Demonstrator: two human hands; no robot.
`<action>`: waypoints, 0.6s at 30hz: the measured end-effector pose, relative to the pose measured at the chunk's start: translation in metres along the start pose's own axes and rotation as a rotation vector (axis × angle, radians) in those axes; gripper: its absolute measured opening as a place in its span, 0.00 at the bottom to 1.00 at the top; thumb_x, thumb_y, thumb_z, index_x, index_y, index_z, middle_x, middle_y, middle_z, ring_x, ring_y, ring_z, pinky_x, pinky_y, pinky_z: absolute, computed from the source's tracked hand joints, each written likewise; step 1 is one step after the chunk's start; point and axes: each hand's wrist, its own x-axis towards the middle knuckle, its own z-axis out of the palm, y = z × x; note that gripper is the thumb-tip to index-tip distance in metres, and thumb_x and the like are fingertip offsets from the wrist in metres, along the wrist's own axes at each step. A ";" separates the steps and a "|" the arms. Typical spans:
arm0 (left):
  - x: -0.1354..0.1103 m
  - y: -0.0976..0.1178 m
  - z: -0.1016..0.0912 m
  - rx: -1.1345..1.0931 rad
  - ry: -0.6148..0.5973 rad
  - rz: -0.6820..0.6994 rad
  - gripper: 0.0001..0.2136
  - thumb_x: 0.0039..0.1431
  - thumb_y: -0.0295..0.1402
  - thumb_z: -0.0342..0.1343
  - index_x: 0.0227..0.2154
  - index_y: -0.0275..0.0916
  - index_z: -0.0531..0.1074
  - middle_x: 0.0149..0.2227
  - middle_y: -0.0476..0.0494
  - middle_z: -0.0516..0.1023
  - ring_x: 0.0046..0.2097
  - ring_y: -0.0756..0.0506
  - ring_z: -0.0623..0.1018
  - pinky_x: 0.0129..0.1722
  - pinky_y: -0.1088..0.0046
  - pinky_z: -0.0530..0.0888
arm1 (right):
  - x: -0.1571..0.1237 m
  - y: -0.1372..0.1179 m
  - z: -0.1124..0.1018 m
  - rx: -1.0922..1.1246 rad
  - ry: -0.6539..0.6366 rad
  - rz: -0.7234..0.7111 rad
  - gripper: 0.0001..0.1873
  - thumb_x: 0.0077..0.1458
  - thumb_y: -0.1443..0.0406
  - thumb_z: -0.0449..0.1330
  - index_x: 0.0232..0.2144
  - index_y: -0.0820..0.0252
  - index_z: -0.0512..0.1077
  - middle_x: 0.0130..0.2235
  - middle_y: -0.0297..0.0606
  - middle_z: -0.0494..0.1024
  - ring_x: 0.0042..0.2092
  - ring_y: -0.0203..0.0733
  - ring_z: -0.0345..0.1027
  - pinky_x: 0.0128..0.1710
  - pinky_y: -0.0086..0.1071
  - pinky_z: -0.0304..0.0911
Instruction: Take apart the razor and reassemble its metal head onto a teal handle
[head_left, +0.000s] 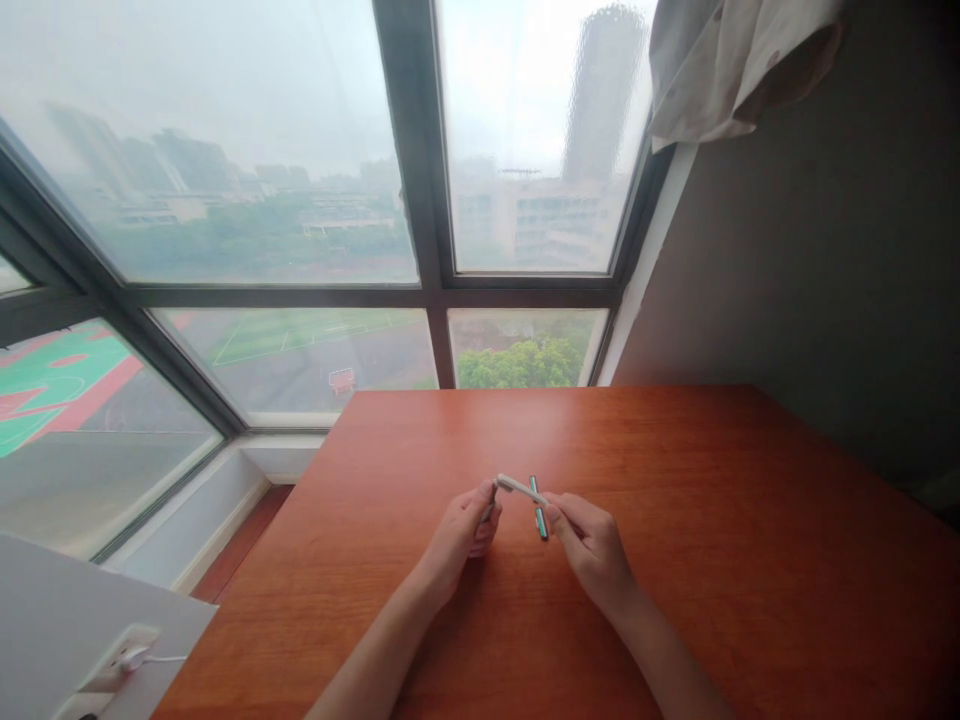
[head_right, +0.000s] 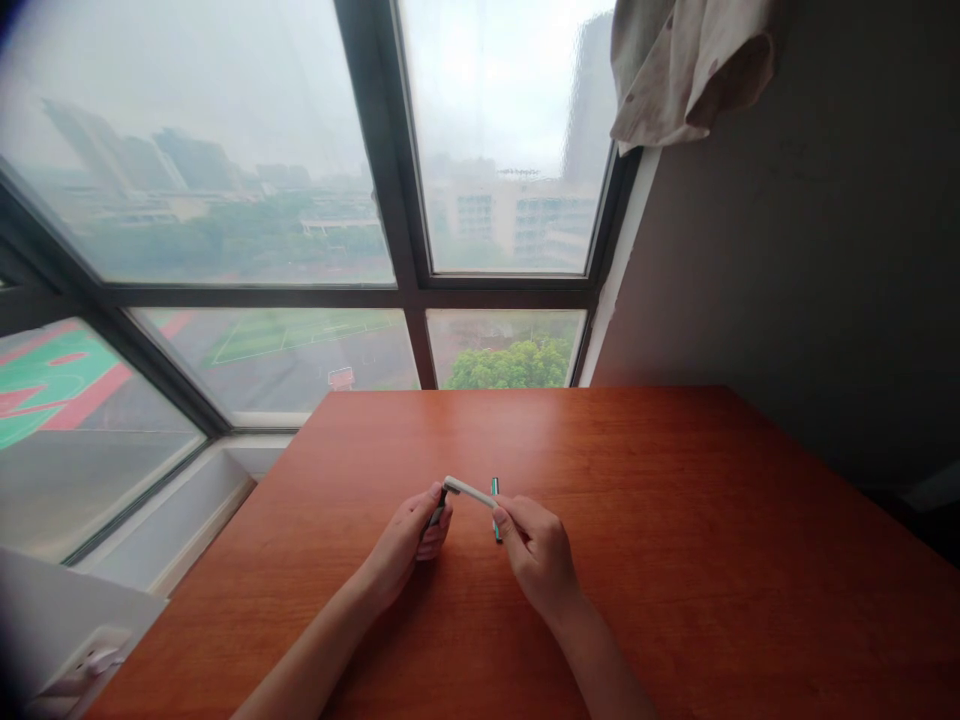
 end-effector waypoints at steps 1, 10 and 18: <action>0.000 0.000 0.000 0.000 0.008 0.006 0.23 0.53 0.55 0.52 0.20 0.38 0.59 0.15 0.59 0.49 0.18 0.57 0.46 0.17 0.78 0.42 | 0.000 0.001 0.000 -0.008 0.009 0.009 0.17 0.63 0.59 0.49 0.36 0.60 0.75 0.26 0.35 0.71 0.29 0.38 0.64 0.30 0.28 0.57; 0.003 -0.004 -0.006 0.034 0.038 0.085 0.22 0.57 0.51 0.50 0.20 0.36 0.62 0.17 0.55 0.55 0.20 0.55 0.53 0.18 0.79 0.50 | 0.000 -0.002 -0.002 0.025 0.031 0.010 0.18 0.63 0.59 0.49 0.39 0.61 0.76 0.27 0.36 0.71 0.29 0.38 0.64 0.30 0.28 0.57; 0.001 -0.004 -0.006 0.023 0.051 0.126 0.20 0.58 0.49 0.50 0.22 0.36 0.63 0.17 0.55 0.55 0.20 0.54 0.53 0.19 0.79 0.51 | 0.000 -0.002 -0.002 -0.013 0.060 0.036 0.18 0.63 0.58 0.49 0.39 0.61 0.76 0.26 0.35 0.70 0.28 0.38 0.63 0.28 0.28 0.57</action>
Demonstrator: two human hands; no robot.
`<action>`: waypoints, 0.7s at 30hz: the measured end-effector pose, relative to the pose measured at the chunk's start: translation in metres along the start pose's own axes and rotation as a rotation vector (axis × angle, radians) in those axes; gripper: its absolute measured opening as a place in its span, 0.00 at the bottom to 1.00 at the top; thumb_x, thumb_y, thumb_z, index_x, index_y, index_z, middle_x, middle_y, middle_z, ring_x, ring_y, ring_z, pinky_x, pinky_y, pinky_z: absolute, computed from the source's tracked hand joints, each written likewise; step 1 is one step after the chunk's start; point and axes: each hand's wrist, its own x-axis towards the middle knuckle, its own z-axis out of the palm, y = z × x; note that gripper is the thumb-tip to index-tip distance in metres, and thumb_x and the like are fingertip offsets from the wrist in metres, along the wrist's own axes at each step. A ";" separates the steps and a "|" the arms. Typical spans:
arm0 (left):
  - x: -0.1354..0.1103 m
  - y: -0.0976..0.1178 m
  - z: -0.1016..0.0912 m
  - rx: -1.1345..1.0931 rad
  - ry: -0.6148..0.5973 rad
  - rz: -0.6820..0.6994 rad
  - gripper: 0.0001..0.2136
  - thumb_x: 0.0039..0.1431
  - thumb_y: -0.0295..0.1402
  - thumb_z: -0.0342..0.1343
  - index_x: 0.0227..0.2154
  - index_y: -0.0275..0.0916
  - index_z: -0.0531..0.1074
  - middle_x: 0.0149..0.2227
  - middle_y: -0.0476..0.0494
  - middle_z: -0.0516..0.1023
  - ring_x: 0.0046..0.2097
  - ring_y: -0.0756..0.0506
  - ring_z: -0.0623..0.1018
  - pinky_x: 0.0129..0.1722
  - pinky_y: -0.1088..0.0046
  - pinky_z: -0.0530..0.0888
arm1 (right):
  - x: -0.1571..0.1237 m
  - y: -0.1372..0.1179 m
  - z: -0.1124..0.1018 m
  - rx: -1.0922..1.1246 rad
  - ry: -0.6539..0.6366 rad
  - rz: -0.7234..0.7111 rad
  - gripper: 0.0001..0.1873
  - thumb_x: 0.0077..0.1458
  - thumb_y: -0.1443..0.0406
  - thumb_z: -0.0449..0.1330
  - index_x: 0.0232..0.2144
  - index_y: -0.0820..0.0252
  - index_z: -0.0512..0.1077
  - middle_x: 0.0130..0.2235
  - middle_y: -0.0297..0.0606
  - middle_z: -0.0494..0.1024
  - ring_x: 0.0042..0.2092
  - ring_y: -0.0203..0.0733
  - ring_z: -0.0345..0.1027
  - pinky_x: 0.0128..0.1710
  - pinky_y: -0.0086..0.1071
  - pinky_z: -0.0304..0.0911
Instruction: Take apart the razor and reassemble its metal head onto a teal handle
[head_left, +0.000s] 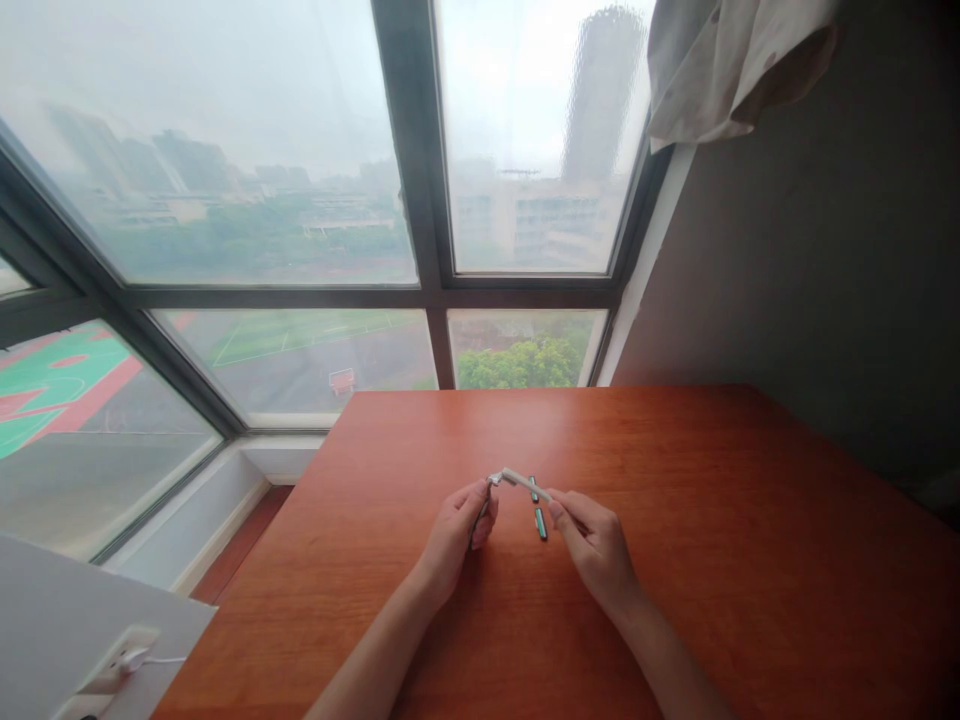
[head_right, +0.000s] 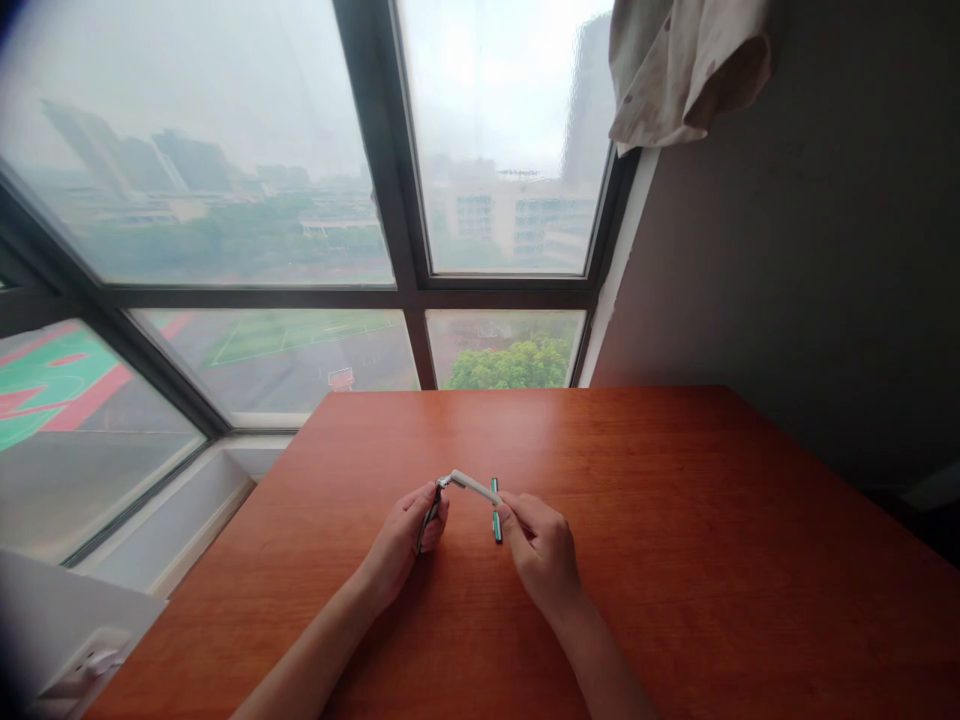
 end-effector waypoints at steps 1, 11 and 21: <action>0.000 0.000 0.000 -0.002 0.001 -0.001 0.20 0.58 0.49 0.50 0.21 0.36 0.63 0.17 0.55 0.55 0.20 0.54 0.53 0.19 0.79 0.51 | 0.000 0.000 0.000 0.006 0.007 -0.004 0.18 0.62 0.58 0.50 0.40 0.61 0.76 0.26 0.35 0.70 0.28 0.38 0.63 0.28 0.28 0.57; 0.000 0.000 -0.001 -0.042 -0.026 -0.029 0.20 0.57 0.49 0.51 0.22 0.37 0.61 0.17 0.57 0.53 0.19 0.56 0.50 0.18 0.79 0.46 | 0.000 0.003 0.003 0.033 0.017 0.000 0.17 0.61 0.58 0.51 0.39 0.60 0.77 0.27 0.36 0.72 0.28 0.38 0.64 0.27 0.28 0.57; 0.001 0.000 -0.001 -0.058 -0.026 -0.048 0.21 0.56 0.51 0.51 0.21 0.37 0.60 0.16 0.57 0.52 0.19 0.56 0.49 0.18 0.79 0.45 | 0.000 0.002 0.004 0.052 -0.005 -0.008 0.17 0.62 0.58 0.50 0.37 0.61 0.77 0.27 0.37 0.73 0.29 0.39 0.66 0.29 0.28 0.60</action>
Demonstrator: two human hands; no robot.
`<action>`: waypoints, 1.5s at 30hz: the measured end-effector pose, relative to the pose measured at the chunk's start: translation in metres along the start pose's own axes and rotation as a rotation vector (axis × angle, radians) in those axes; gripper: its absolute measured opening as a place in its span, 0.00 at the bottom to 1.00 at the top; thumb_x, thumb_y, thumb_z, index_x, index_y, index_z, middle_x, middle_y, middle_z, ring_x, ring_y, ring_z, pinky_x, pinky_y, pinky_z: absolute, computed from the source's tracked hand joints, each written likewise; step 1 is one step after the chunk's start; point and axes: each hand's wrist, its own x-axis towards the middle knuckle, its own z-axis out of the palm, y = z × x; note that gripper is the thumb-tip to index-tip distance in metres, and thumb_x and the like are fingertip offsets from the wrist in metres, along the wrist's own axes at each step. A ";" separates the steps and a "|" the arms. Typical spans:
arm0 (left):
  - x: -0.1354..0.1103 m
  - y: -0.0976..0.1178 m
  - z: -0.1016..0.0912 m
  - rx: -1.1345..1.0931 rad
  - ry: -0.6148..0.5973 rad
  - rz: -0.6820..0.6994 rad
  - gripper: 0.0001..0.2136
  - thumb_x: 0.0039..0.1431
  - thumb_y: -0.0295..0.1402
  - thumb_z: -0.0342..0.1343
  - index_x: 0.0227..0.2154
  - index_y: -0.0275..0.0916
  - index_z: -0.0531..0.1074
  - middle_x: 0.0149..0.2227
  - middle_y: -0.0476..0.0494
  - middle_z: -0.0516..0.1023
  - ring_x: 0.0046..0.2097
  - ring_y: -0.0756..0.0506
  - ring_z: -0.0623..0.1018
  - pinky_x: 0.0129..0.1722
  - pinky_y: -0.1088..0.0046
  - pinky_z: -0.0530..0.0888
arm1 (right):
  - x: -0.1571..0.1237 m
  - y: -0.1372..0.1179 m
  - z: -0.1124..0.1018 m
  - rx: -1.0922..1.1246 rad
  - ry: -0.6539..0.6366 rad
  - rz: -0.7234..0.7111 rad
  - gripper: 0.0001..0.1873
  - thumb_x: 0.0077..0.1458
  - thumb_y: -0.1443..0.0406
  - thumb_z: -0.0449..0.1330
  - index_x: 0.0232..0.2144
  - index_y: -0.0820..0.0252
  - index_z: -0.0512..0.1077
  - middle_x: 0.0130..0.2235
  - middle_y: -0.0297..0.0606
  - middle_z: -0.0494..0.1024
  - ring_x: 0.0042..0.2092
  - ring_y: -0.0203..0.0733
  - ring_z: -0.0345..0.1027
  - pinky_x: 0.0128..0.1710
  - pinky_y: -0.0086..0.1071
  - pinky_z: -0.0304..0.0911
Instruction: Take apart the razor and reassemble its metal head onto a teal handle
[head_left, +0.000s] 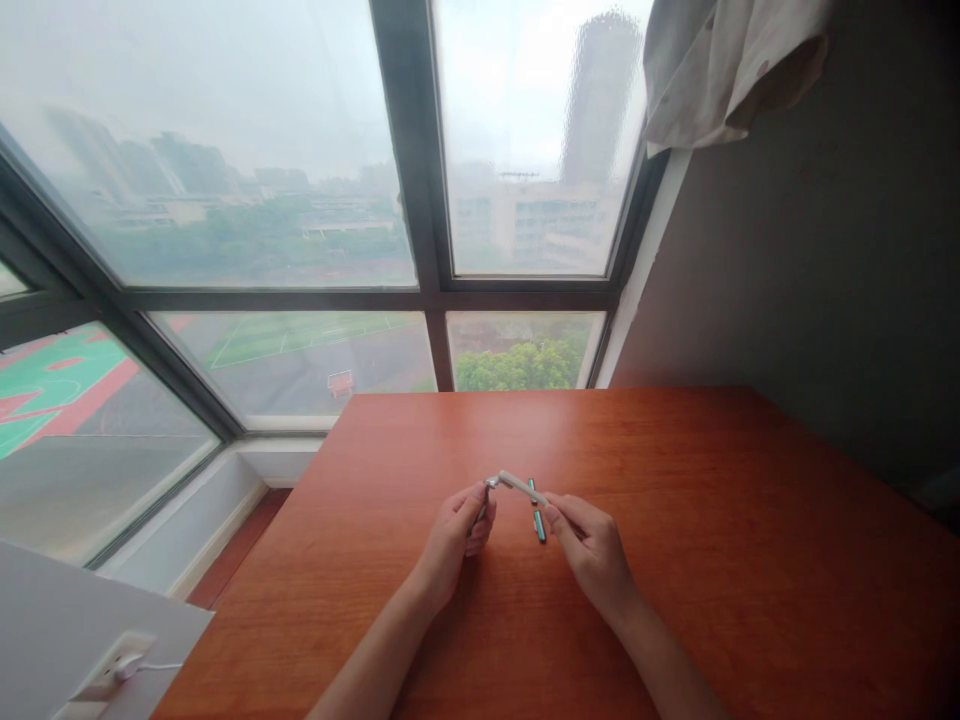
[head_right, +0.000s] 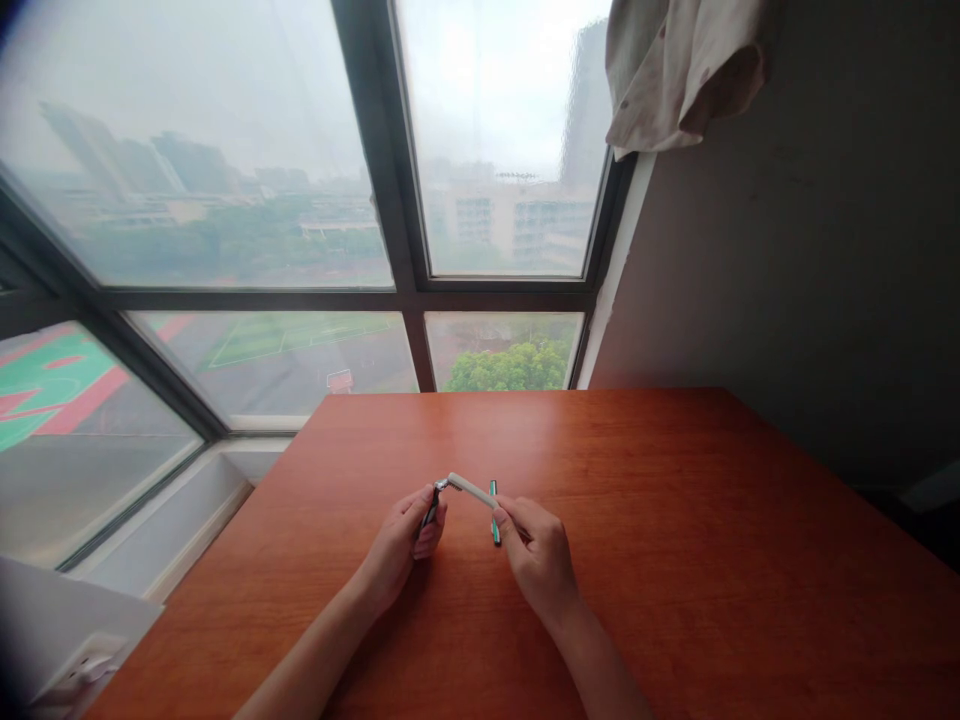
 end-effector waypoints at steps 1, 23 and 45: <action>0.000 0.000 0.000 -0.002 -0.001 -0.001 0.21 0.56 0.51 0.51 0.21 0.37 0.60 0.16 0.57 0.52 0.19 0.56 0.49 0.18 0.79 0.45 | 0.000 0.001 0.000 -0.007 0.008 0.006 0.17 0.62 0.58 0.50 0.37 0.61 0.77 0.27 0.37 0.73 0.29 0.39 0.66 0.28 0.28 0.59; 0.001 0.000 0.000 0.000 -0.012 -0.037 0.22 0.55 0.53 0.51 0.20 0.38 0.59 0.15 0.58 0.51 0.17 0.56 0.48 0.16 0.80 0.45 | -0.001 -0.004 0.001 0.024 -0.011 -0.050 0.16 0.61 0.59 0.52 0.41 0.60 0.76 0.27 0.38 0.74 0.29 0.39 0.66 0.28 0.29 0.61; 0.002 0.000 0.000 -0.105 -0.053 -0.142 0.22 0.54 0.54 0.52 0.23 0.37 0.63 0.14 0.60 0.49 0.16 0.57 0.46 0.15 0.80 0.42 | -0.002 -0.003 0.000 -0.157 0.053 -0.101 0.12 0.61 0.62 0.53 0.40 0.58 0.75 0.32 0.38 0.74 0.32 0.40 0.66 0.33 0.30 0.62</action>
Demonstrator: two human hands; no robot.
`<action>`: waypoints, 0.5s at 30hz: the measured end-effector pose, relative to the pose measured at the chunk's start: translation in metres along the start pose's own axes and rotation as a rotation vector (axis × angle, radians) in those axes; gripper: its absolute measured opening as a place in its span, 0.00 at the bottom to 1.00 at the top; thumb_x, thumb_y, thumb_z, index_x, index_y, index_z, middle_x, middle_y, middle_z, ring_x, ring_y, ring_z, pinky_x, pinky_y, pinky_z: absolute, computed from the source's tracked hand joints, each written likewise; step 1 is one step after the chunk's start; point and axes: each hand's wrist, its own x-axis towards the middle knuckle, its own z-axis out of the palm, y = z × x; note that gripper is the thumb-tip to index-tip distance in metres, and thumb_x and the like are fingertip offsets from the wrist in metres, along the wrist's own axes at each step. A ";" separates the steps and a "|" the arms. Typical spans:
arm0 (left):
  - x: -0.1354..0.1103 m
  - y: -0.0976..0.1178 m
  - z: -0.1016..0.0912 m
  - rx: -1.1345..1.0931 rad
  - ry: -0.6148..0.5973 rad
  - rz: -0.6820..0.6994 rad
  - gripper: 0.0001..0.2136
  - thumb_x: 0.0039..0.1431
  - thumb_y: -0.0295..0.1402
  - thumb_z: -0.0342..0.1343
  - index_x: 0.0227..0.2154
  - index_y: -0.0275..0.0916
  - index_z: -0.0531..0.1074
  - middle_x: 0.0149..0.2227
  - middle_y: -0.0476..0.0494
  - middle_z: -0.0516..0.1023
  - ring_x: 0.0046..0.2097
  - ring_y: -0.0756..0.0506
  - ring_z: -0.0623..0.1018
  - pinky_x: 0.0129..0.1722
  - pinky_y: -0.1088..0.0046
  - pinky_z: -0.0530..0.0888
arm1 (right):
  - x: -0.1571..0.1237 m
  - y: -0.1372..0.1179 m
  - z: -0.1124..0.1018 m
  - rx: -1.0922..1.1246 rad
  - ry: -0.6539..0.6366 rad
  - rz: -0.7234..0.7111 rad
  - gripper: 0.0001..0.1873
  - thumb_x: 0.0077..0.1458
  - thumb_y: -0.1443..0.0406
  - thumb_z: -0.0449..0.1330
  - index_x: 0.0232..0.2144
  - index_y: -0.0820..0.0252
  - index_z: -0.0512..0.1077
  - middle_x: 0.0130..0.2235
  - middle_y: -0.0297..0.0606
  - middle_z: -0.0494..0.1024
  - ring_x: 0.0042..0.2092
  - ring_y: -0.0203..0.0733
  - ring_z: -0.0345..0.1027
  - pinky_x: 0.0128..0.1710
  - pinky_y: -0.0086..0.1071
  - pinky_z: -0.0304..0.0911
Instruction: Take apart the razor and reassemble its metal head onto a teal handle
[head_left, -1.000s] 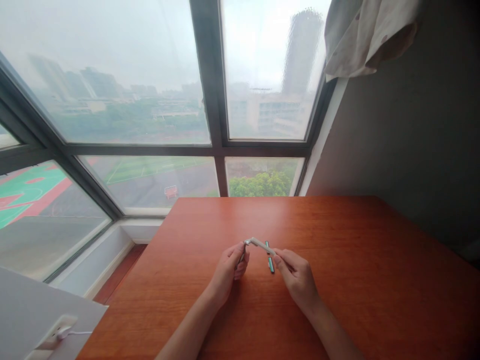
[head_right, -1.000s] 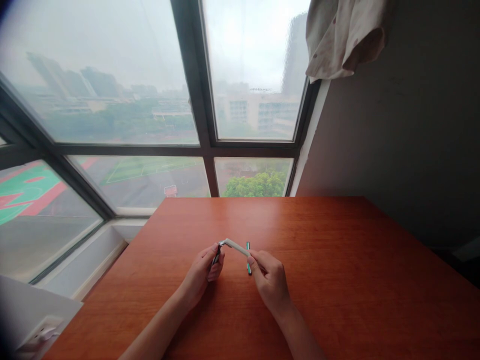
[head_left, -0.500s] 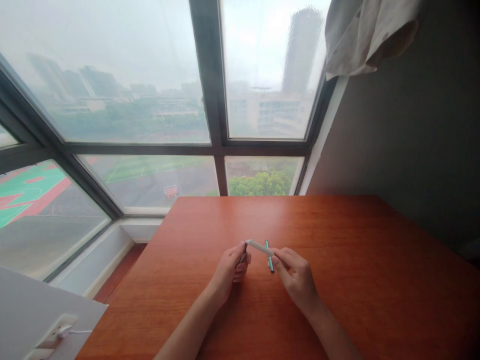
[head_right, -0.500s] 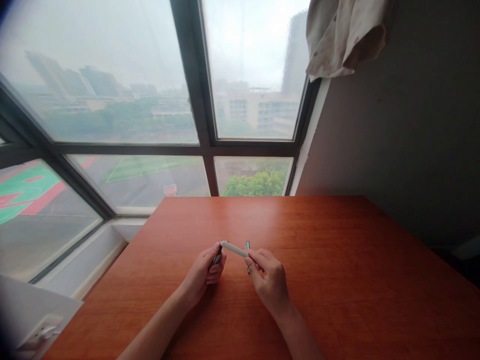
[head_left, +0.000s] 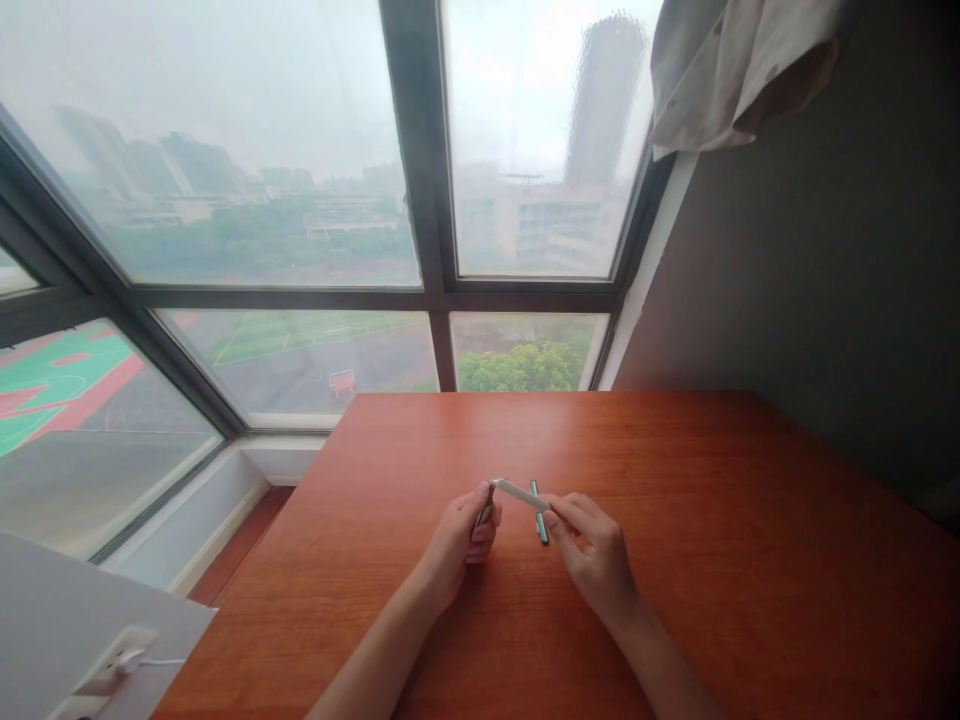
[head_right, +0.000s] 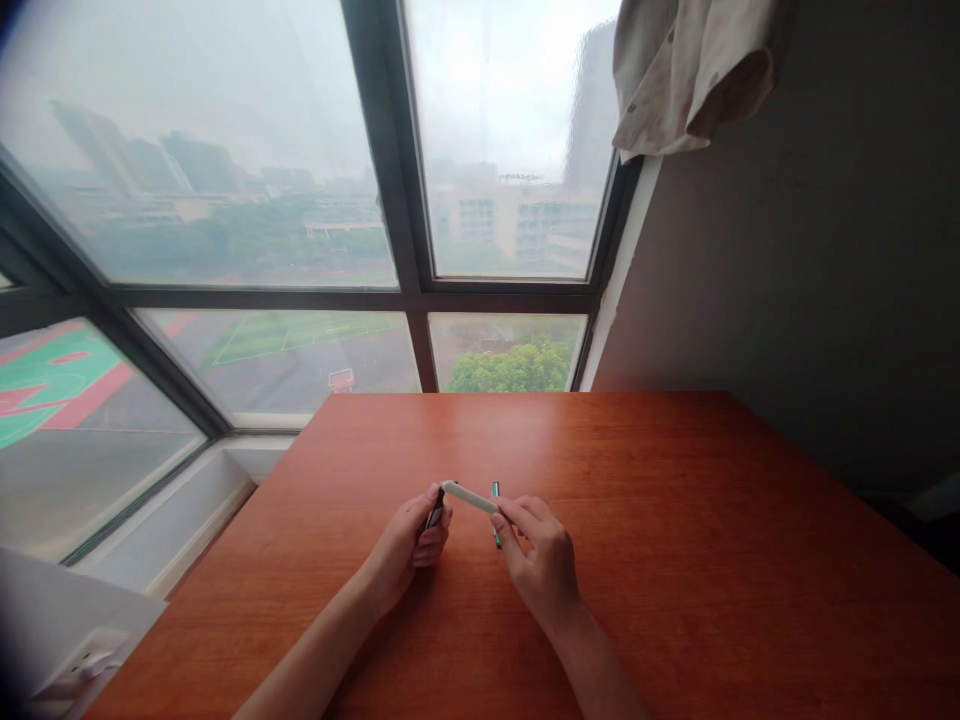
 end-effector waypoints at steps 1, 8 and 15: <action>0.000 0.000 0.000 -0.002 0.003 0.000 0.22 0.53 0.54 0.52 0.23 0.37 0.62 0.14 0.60 0.49 0.16 0.57 0.46 0.15 0.80 0.42 | 0.000 0.000 0.000 0.000 0.002 -0.001 0.13 0.61 0.62 0.53 0.40 0.59 0.75 0.31 0.38 0.74 0.32 0.40 0.66 0.33 0.30 0.62; -0.003 0.003 0.002 -0.042 0.033 0.044 0.22 0.54 0.53 0.53 0.22 0.37 0.62 0.14 0.60 0.49 0.16 0.58 0.45 0.15 0.81 0.42 | 0.000 0.002 0.002 -0.011 0.023 0.025 0.13 0.61 0.62 0.53 0.40 0.60 0.76 0.30 0.38 0.73 0.31 0.39 0.66 0.33 0.30 0.61; -0.003 0.002 0.004 -0.010 0.032 0.059 0.22 0.54 0.53 0.53 0.21 0.37 0.62 0.14 0.59 0.50 0.16 0.58 0.46 0.16 0.80 0.42 | 0.000 0.001 -0.001 0.091 -0.002 0.021 0.12 0.61 0.62 0.53 0.41 0.59 0.75 0.30 0.37 0.73 0.31 0.39 0.66 0.31 0.29 0.60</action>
